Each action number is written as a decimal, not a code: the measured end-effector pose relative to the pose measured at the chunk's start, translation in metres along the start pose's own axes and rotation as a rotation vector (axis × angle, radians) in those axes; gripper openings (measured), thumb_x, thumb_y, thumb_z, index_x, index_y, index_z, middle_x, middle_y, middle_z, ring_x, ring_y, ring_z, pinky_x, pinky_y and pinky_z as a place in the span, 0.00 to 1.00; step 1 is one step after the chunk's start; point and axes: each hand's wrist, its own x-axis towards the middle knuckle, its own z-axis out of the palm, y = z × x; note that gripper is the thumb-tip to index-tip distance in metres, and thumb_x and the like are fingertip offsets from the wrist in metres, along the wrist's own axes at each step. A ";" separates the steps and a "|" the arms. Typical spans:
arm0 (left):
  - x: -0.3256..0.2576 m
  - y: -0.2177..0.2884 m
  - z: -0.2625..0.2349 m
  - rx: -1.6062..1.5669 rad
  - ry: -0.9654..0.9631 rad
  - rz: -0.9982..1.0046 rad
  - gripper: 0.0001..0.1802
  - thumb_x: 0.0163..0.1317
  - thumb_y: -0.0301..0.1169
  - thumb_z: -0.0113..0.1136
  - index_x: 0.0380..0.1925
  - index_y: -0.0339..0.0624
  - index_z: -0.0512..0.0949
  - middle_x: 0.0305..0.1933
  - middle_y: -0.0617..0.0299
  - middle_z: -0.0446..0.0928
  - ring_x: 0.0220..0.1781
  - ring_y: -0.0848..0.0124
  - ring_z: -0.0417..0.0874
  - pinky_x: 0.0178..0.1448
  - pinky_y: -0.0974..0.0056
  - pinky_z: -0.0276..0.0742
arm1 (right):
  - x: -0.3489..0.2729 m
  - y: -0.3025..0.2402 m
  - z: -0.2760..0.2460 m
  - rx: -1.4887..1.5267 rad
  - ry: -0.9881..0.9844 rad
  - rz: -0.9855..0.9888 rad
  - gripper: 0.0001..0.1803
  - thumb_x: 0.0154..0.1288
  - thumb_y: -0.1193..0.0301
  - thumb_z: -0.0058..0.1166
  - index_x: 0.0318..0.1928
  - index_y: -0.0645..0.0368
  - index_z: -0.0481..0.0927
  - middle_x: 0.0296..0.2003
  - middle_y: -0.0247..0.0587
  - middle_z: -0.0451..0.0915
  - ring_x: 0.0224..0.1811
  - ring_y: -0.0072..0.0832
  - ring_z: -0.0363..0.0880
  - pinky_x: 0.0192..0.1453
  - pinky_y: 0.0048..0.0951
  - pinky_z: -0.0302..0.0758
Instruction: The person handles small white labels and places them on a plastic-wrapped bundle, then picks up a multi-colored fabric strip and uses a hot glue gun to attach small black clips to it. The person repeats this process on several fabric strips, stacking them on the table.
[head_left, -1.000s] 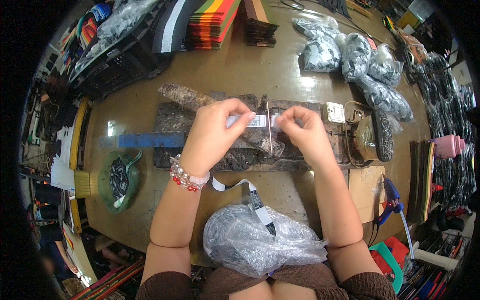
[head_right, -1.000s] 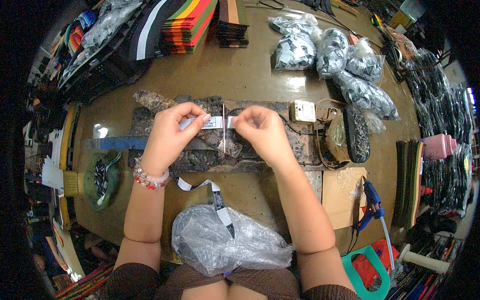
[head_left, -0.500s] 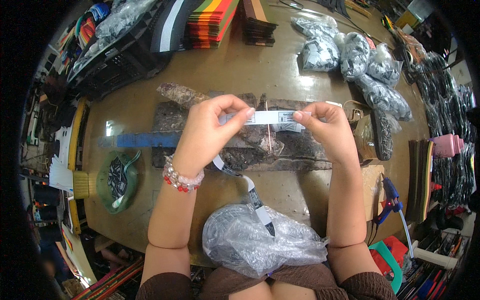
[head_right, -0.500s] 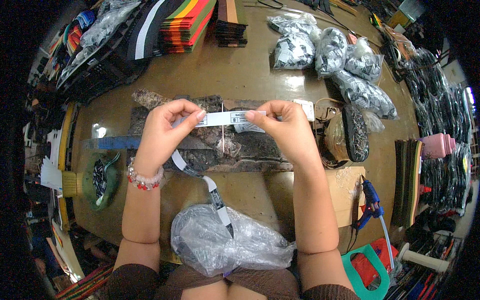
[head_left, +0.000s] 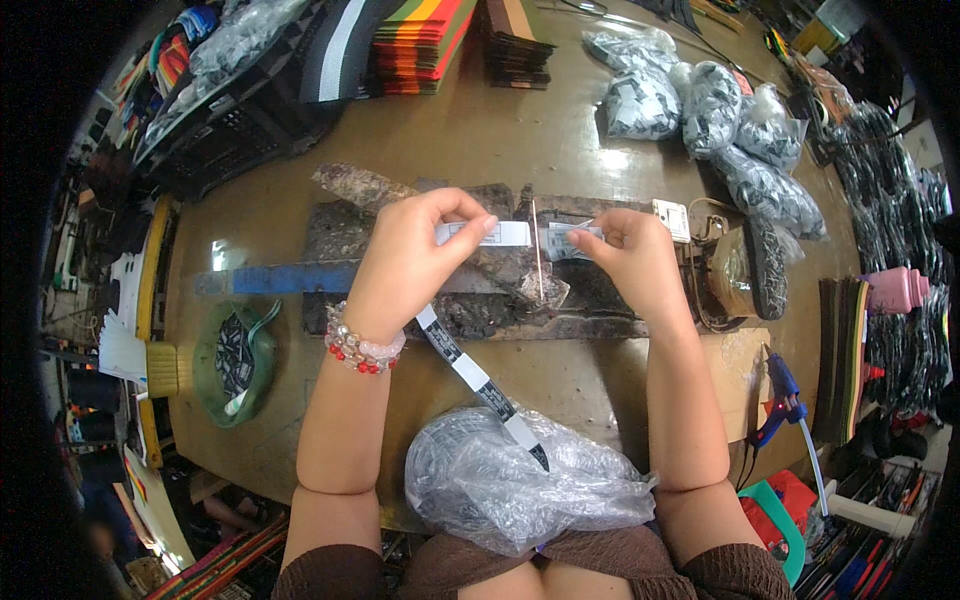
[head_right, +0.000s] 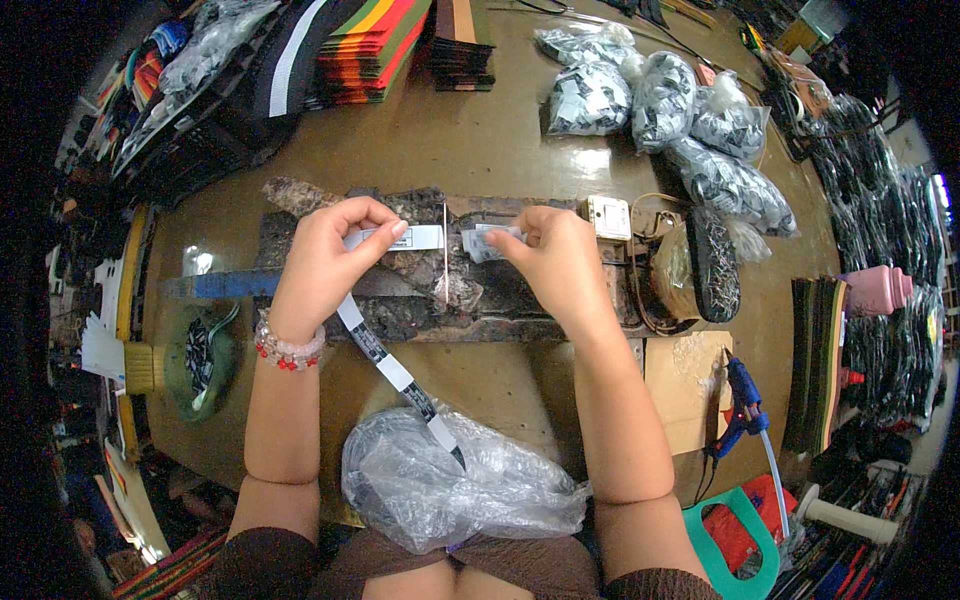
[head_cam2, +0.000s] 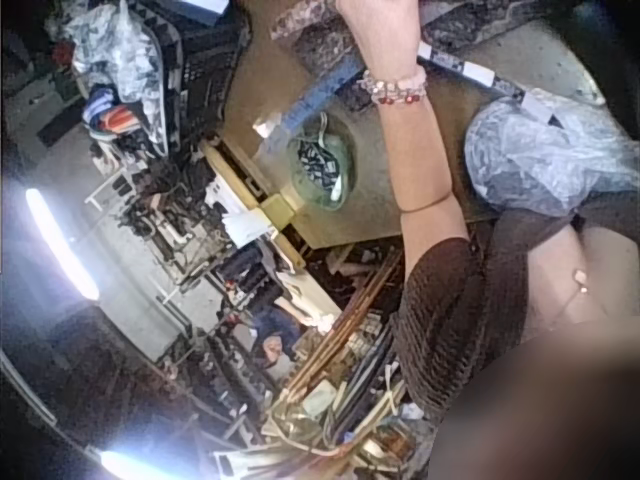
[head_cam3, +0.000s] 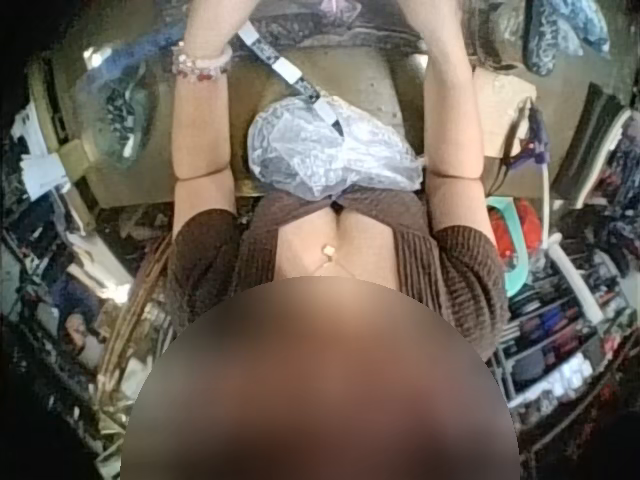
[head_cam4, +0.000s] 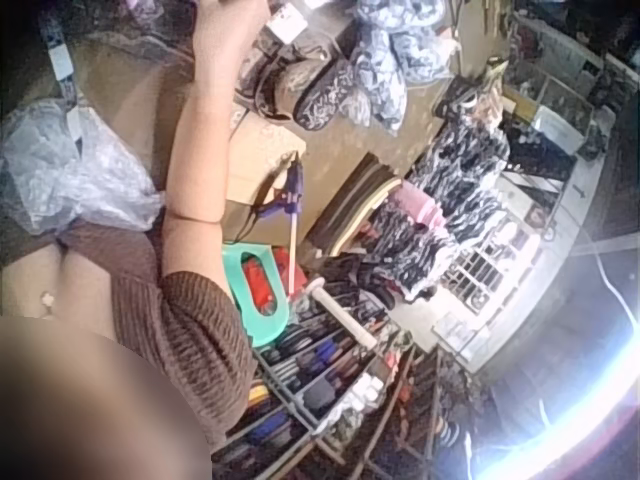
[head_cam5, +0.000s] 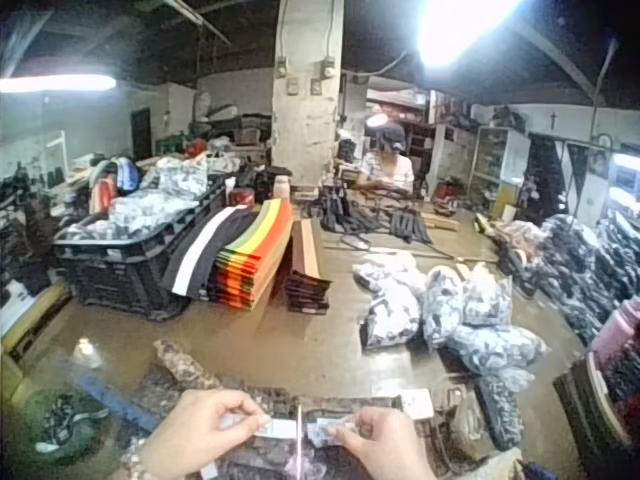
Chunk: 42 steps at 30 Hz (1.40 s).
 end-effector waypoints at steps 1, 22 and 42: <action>0.000 0.000 0.000 -0.027 0.013 0.015 0.10 0.60 0.32 0.64 0.32 0.33 0.81 0.27 0.59 0.82 0.29 0.75 0.80 0.36 0.69 0.73 | -0.001 -0.001 0.003 -0.052 0.094 -0.076 0.13 0.58 0.66 0.67 0.29 0.64 0.83 0.18 0.33 0.76 0.22 0.14 0.68 0.28 0.20 0.65; -0.004 0.009 0.009 -0.050 0.026 0.023 0.09 0.59 0.31 0.64 0.32 0.34 0.82 0.30 0.54 0.83 0.32 0.71 0.84 0.39 0.67 0.76 | -0.001 -0.002 0.009 1.253 -0.320 0.181 0.05 0.63 0.72 0.54 0.32 0.60 0.77 0.23 0.29 0.73 0.19 0.15 0.64 0.18 0.19 0.57; -0.003 0.009 -0.002 -0.067 -0.007 -0.012 0.11 0.59 0.31 0.63 0.32 0.32 0.82 0.27 0.56 0.82 0.29 0.73 0.81 0.36 0.68 0.74 | -0.004 0.000 -0.020 0.627 -0.189 0.054 0.11 0.60 0.67 0.66 0.28 0.63 0.83 0.22 0.24 0.77 0.25 0.10 0.65 0.29 0.18 0.60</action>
